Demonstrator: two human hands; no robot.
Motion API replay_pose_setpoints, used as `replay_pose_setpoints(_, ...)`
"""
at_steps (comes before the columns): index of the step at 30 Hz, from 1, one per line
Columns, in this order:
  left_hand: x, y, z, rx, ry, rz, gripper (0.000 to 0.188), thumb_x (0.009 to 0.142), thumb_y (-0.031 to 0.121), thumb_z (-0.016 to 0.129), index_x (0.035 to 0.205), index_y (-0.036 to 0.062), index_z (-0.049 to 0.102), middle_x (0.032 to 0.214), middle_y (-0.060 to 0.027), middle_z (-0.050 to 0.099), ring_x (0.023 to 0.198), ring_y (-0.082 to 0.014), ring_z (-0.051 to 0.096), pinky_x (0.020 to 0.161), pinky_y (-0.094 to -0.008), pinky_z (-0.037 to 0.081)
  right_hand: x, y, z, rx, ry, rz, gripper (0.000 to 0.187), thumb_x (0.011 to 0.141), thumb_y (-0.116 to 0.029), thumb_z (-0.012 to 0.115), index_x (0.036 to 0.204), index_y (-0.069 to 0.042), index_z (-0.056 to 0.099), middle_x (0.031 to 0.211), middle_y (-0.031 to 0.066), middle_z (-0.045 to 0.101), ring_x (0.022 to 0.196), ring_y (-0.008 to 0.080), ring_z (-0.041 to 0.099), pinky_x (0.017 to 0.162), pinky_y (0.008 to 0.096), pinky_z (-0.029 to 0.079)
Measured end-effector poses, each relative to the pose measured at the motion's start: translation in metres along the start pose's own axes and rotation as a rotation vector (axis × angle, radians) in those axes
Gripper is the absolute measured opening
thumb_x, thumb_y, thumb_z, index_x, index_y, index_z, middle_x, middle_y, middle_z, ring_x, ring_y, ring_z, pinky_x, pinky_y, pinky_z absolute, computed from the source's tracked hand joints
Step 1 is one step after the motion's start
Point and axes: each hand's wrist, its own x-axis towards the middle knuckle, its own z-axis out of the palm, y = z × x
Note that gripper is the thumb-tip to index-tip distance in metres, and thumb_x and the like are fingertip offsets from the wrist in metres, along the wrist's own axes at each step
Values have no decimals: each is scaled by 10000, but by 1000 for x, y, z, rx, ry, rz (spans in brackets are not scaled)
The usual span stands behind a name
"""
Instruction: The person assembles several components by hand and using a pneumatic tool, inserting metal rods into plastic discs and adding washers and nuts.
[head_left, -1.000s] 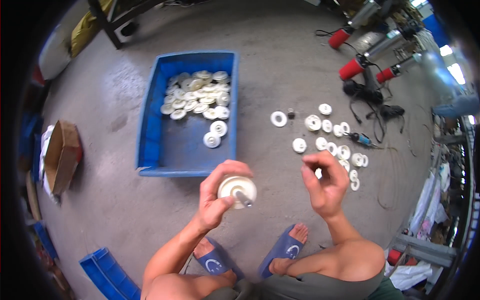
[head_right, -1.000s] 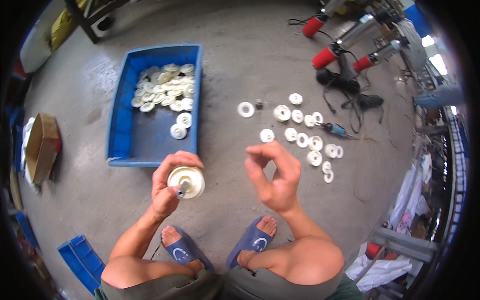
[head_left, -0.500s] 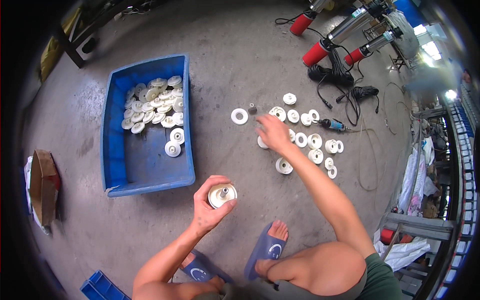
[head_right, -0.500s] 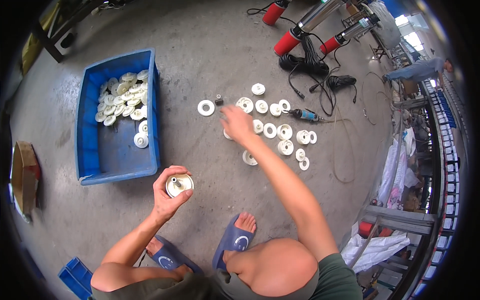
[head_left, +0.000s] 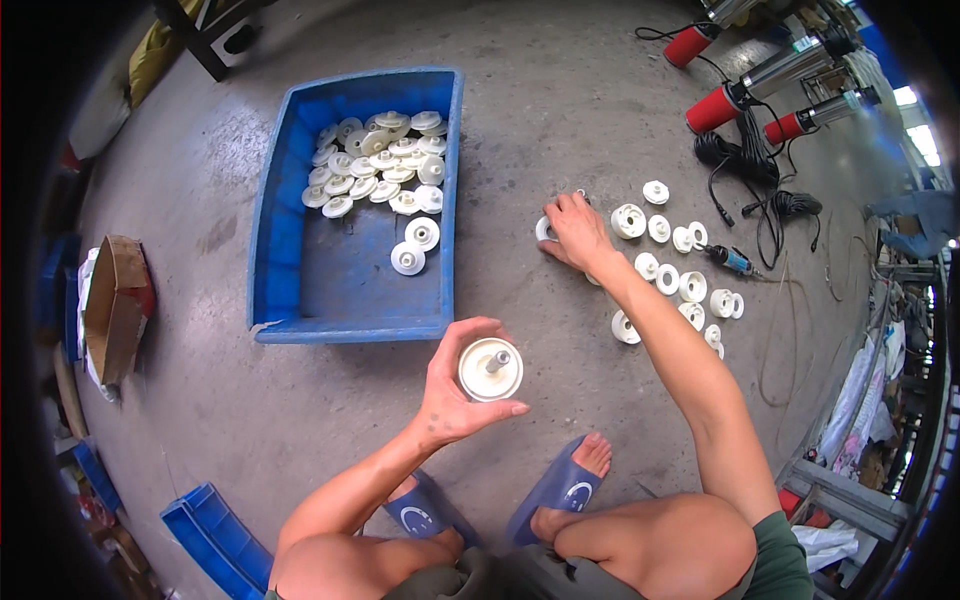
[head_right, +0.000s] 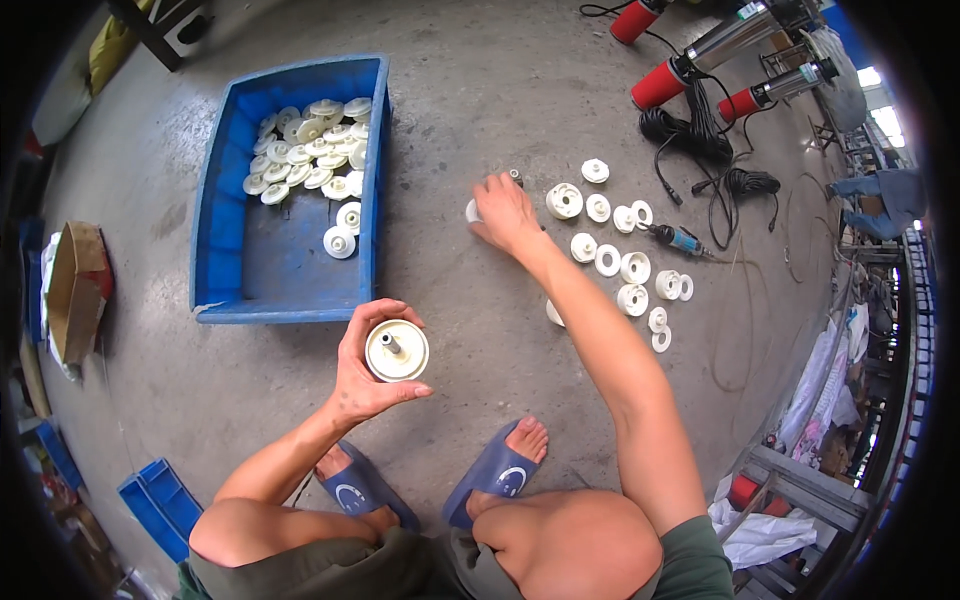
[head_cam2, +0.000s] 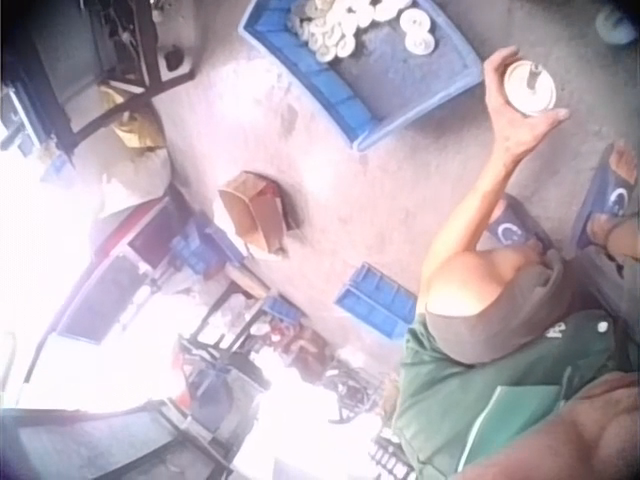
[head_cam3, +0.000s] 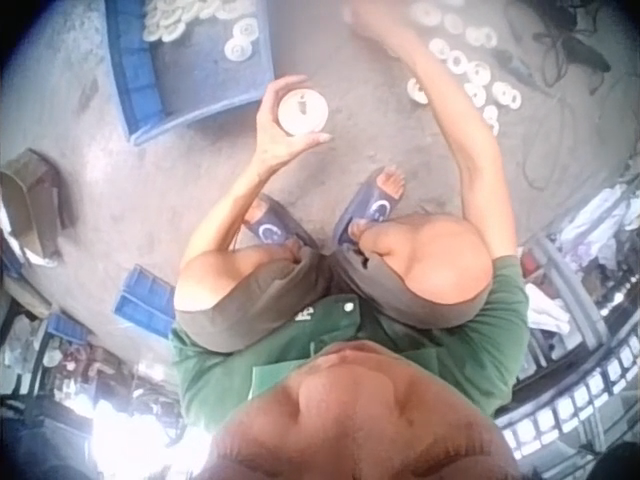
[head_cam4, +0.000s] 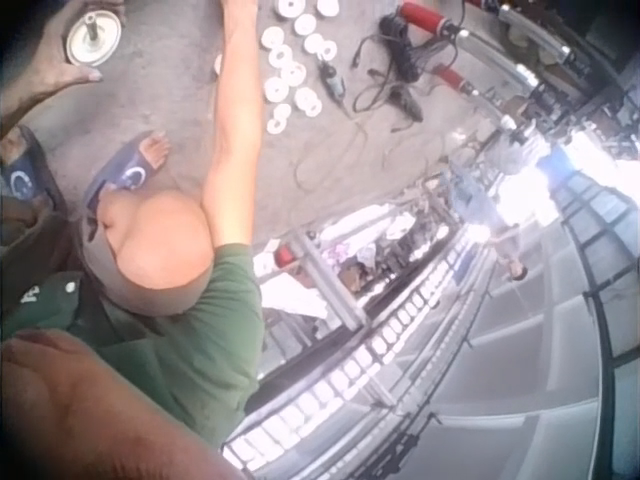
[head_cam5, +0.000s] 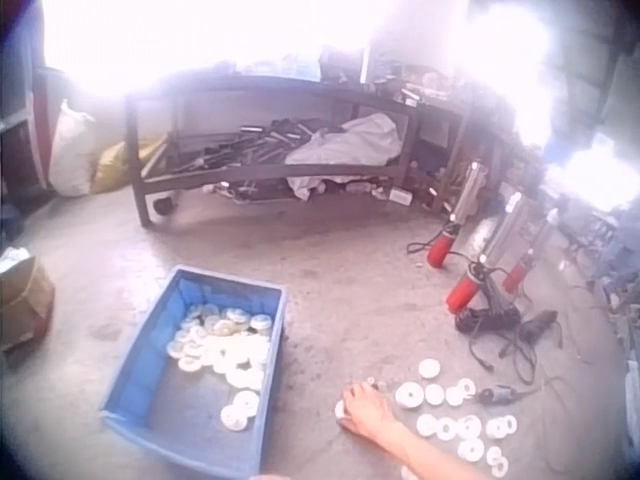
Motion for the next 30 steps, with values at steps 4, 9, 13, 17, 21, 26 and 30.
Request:
replay_pose_setpoints(4, 3, 6, -4, 22, -7, 135, 865, 650, 180, 1013, 1346, 27, 523, 1229, -85, 625, 1148, -166, 621, 1001, -338, 511, -16, -16, -19, 163, -205, 48, 256, 850, -226, 829, 985, -34, 724, 976, 105, 693, 979, 343, 675, 862, 458, 565)
replay_pose_setpoints(9, 0, 9, -7, 61, 74, -11, 782, 659, 229, 1019, 1274, 22, 583, 1212, -81, 646, 1124, -153, 630, 989, -327, 516, -50, -117, -149, 694, 414, -20, 265, 889, -140, 768, 1153, -127, 787, 1172, 117, 747, 994, 309, 692, 813, 394, 555)
replay_pose_setpoints(13, 4, 4, -1, -48, 102, -80, 779, 667, 208, 1018, 1289, 32, 583, 1209, -74, 679, 1134, -155, 648, 977, -334, 538, -73, -145, -194, 473, 320, -391, 331, 867, -136, 792, 1198, -135, 785, 1282, 155, 727, 1116, 313, 686, 864, 401, 522)
replay_pose_setpoints(17, 8, 10, 1, 33, 66, -35, 830, 646, 198, 1030, 1317, 60, 562, 1235, -82, 671, 1160, -174, 649, 978, -351, 553, -75, -154, -194, 543, 216, -401, 344, 851, -146, 813, 1190, -108, 769, 1206, 129, 752, 1058, 293, 696, 831, 397, 536)
replay_pose_setpoints(21, 1, 10, -1, -115, 68, 22, 921, 643, 216, 1031, 1395, 57, 523, 1248, -94, 649, 1198, -187, 630, 1014, -362, 533, -81, -166, -189, 911, 187, -80, 327, 816, -49, 835, 1130, -34, 745, 1039, 97, 761, 882, 243, 714, 717, 346, 545)
replay_pose_setpoints(26, -6, 1, -5, 112, 97, 71, 659, 680, 197, 986, 1231, 40, 660, 1165, -87, 676, 1067, -195, 677, 902, -357, 549, -67, -180, -183, 894, 60, -194, 253, 806, 35, 825, 1048, -13, 769, 889, 103, 741, 741, 176, 702, 636, 290, 543)
replay_pose_setpoints(30, -25, -13, -21, 263, 175, 73, 561, 711, 242, 947, 1167, 50, 684, 1005, -110, 723, 916, -219, 722, 820, -357, 569, -54, -177, -194, 1078, 66, 19, 211, 831, 39, 812, 1033, 31, 750, 892, 96, 732, 769, 136, 671, 675, 263, 527)
